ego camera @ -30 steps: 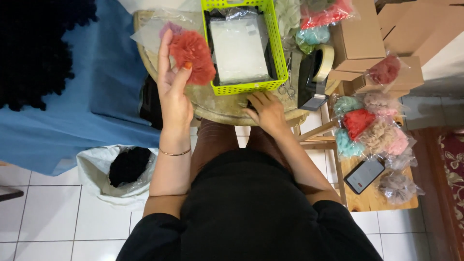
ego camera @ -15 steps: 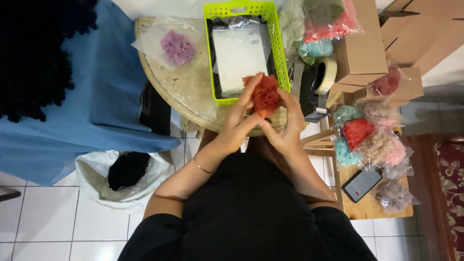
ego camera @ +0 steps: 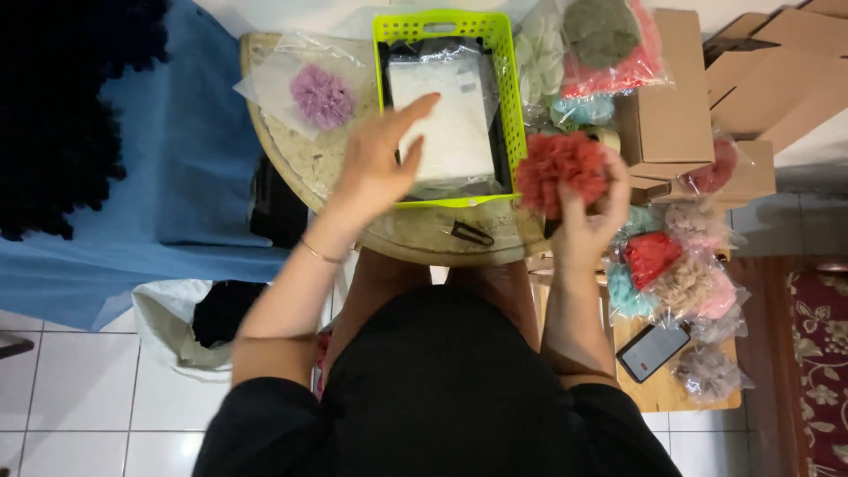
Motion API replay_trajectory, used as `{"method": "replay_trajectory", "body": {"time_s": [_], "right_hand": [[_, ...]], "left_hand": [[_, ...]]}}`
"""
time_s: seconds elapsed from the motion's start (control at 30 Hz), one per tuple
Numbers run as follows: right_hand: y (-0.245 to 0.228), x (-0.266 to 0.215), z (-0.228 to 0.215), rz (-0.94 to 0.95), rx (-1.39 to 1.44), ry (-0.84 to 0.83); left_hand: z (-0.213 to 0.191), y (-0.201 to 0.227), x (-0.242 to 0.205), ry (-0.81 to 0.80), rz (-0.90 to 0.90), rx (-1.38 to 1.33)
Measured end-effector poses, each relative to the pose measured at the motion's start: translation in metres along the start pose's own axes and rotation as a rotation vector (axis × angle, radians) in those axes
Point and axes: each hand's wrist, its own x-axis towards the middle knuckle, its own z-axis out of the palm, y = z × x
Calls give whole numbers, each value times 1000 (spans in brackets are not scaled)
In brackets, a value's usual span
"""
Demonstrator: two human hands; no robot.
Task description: The person trims excess threads from a fabric flower using scissors and then places the flower into a plastic bag.
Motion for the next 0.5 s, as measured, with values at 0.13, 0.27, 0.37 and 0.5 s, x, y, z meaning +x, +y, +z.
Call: {"method": "replay_trajectory", "body": {"time_s": [0.13,0.27,0.37,0.5], "right_hand": [[3,5,-10,30,69,9],[-11,8,-6,6,-39,-64],[-17,8,-5,-14,-166,-164],[-4,7,-14,-4,-203,-195]], "left_hand": [[13,-72,11,-271,27,489],[35,-84,32,-677,-50,832],[56,-93,39,-889,-140,992],[73,-81,45,-1098,-237,1139]]}}
